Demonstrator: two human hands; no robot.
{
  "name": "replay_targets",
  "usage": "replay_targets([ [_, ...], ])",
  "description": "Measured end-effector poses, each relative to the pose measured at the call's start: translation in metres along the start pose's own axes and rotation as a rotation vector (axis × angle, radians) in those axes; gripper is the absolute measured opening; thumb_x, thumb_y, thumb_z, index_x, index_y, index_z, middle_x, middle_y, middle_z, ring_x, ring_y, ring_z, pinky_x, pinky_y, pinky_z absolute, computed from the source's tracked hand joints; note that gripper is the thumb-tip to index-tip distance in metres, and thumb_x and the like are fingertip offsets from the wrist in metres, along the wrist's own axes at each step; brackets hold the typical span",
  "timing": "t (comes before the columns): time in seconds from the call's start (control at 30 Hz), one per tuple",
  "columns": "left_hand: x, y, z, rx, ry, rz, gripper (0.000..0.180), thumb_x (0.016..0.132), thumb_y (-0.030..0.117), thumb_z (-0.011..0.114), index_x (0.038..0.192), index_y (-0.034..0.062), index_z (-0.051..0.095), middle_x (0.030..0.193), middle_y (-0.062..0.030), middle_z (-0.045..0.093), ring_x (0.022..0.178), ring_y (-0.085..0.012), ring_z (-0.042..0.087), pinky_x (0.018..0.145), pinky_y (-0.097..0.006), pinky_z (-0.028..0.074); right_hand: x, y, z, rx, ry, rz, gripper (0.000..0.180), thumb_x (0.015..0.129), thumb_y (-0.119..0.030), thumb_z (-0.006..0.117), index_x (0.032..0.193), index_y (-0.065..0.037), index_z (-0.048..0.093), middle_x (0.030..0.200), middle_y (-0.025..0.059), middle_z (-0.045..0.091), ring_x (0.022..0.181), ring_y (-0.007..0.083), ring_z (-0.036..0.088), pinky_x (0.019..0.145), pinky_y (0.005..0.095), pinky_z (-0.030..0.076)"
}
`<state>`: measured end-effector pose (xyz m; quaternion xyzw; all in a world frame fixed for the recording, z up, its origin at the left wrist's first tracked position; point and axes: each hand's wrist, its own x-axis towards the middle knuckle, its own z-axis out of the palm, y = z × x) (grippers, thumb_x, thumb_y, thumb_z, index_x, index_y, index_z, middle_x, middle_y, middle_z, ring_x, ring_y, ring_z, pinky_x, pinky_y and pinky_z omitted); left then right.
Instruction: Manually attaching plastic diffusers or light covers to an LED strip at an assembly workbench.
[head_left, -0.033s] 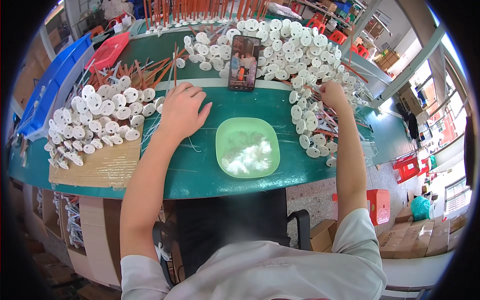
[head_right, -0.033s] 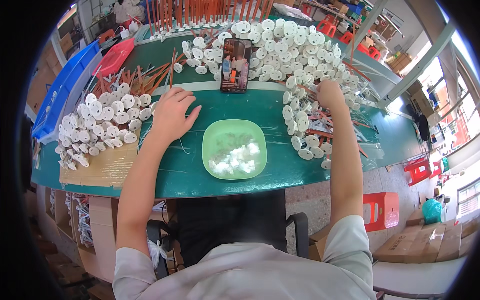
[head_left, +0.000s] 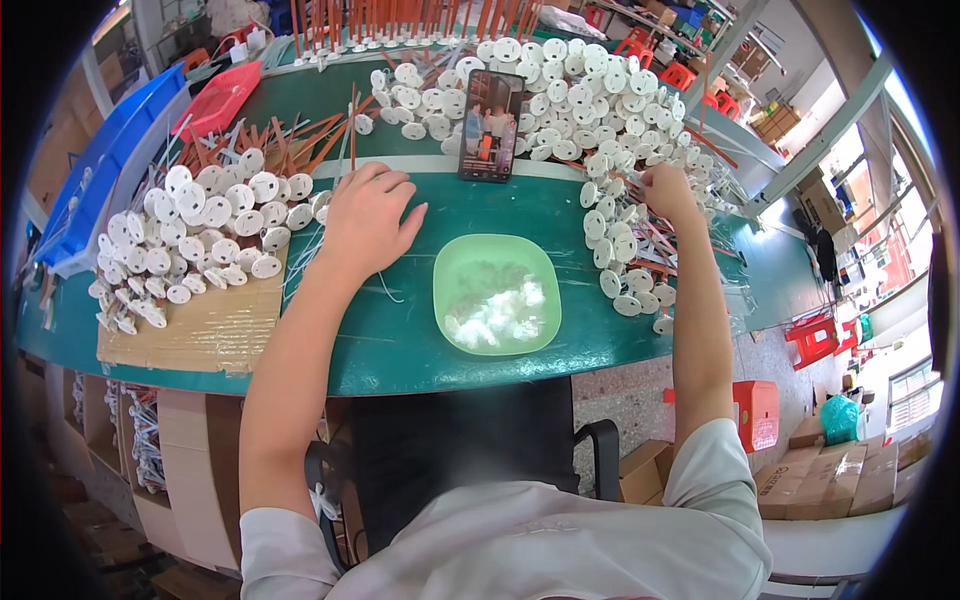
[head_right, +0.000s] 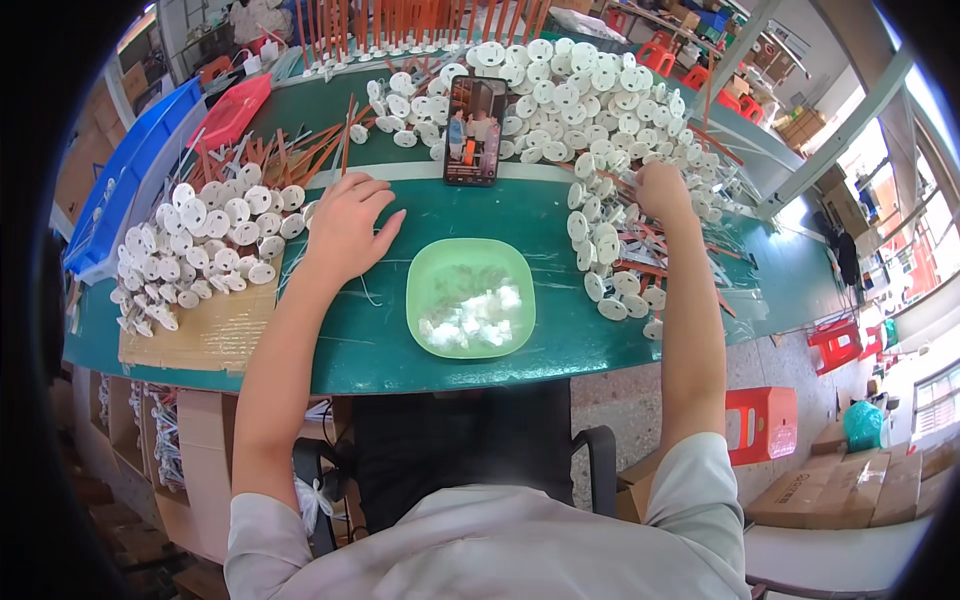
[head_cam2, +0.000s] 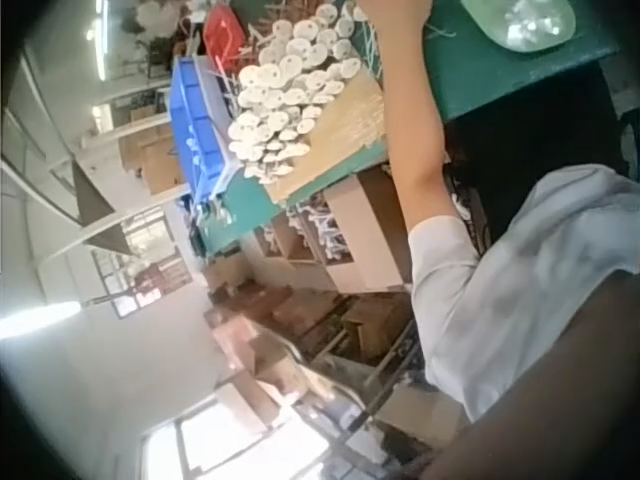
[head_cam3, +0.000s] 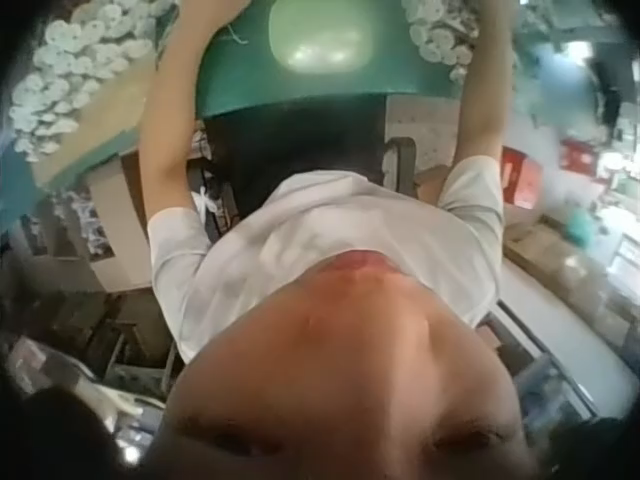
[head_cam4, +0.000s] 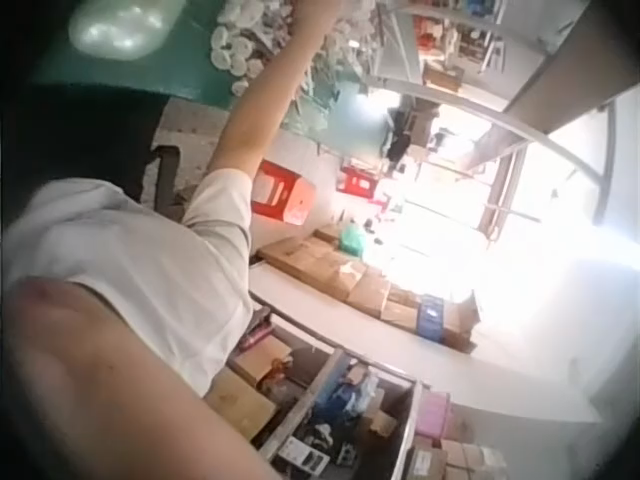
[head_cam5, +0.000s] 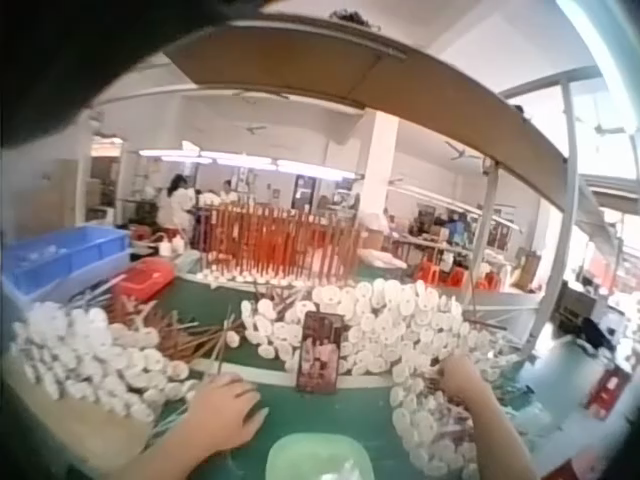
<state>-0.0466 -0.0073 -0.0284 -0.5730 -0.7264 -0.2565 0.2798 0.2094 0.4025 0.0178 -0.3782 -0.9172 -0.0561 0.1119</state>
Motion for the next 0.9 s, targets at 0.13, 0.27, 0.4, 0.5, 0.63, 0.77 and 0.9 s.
replay_targets([
  [0.13,0.001,0.000,-0.003,-0.035,0.033,0.028,0.019,0.083,0.023,0.072,0.091,0.0055,0.069,0.101,-0.0060,0.070,0.106,-0.0260,0.061,0.092,-0.042,0.049,-0.018,-0.028,-0.023,0.126,0.197,0.006,0.015,0.078,-0.013,0.068,0.089,-0.005,0.076,0.089,0.0173,0.073,0.084,0.0358,0.071,0.079,0.0438,0.056],
  [0.27,0.006,0.014,-0.011,-0.210,0.097,0.046,0.026,0.085,0.022,0.073,0.102,0.0035,0.068,0.102,-0.0106,0.071,0.097,-0.0311,0.064,0.086,-0.042,0.052,-0.045,-0.073,-0.052,0.017,0.540,-0.292,0.016,0.081,-0.008,0.068,0.095,-0.008,0.075,0.092,0.0120,0.073,0.085,0.0322,0.067,0.074,0.0426,0.054],
  [0.4,0.008,0.039,-0.022,-0.463,0.090,0.093,0.041,0.088,0.024,0.072,0.121,0.0010,0.062,0.104,-0.0180,0.070,0.094,-0.0367,0.066,0.083,-0.044,0.054,-0.090,-0.149,-0.063,-0.014,0.707,-0.728,0.026,0.072,-0.005,0.069,0.095,-0.013,0.075,0.095,0.0018,0.071,0.089,0.0231,0.062,0.072,0.0367,0.053],
  [0.5,0.002,0.047,-0.016,-0.512,0.080,0.115,0.038,0.089,0.017,0.071,0.121,0.0000,0.063,0.102,-0.0169,0.070,0.094,-0.0337,0.068,0.081,-0.040,0.055,-0.115,-0.195,-0.066,0.027,0.711,-0.917,0.030,0.066,-0.004,0.069,0.095,-0.012,0.075,0.095,-0.0001,0.070,0.089,0.0207,0.061,0.070,0.0353,0.052],
  [0.63,0.001,0.051,-0.012,-0.529,-0.020,0.146,0.039,0.087,0.018,0.073,0.119,-0.0026,0.064,0.099,-0.0182,0.071,0.088,-0.0365,0.069,0.079,-0.039,0.056,-0.116,-0.206,-0.065,0.099,0.707,-1.050,0.032,0.063,-0.003,0.068,0.093,-0.009,0.075,0.100,-0.0003,0.068,0.089,0.0201,0.059,0.062,0.0327,0.049],
  [0.77,0.006,0.057,-0.021,-0.852,-0.125,-0.105,0.036,0.093,0.017,0.070,0.121,-0.0047,0.064,0.110,-0.0172,0.072,0.095,-0.0322,0.072,0.084,-0.039,0.057,-0.112,-0.208,-0.064,0.207,0.855,-1.105,0.027,0.064,0.001,0.072,0.090,-0.006,0.074,0.100,0.0033,0.070,0.084,0.0211,0.060,0.059,0.0300,0.048],
  [0.9,0.002,0.058,-0.006,-1.558,-0.168,-0.464,0.027,0.099,0.024,0.064,0.123,0.0099,0.069,0.116,-0.0142,0.073,0.096,-0.0342,0.073,0.090,-0.040,0.057,-0.115,-0.215,-0.044,0.644,0.920,-1.035,0.021,0.074,0.007,0.075,0.092,-0.003,0.074,0.092,0.0097,0.072,0.078,0.0261,0.066,0.064,0.0315,0.055],
])
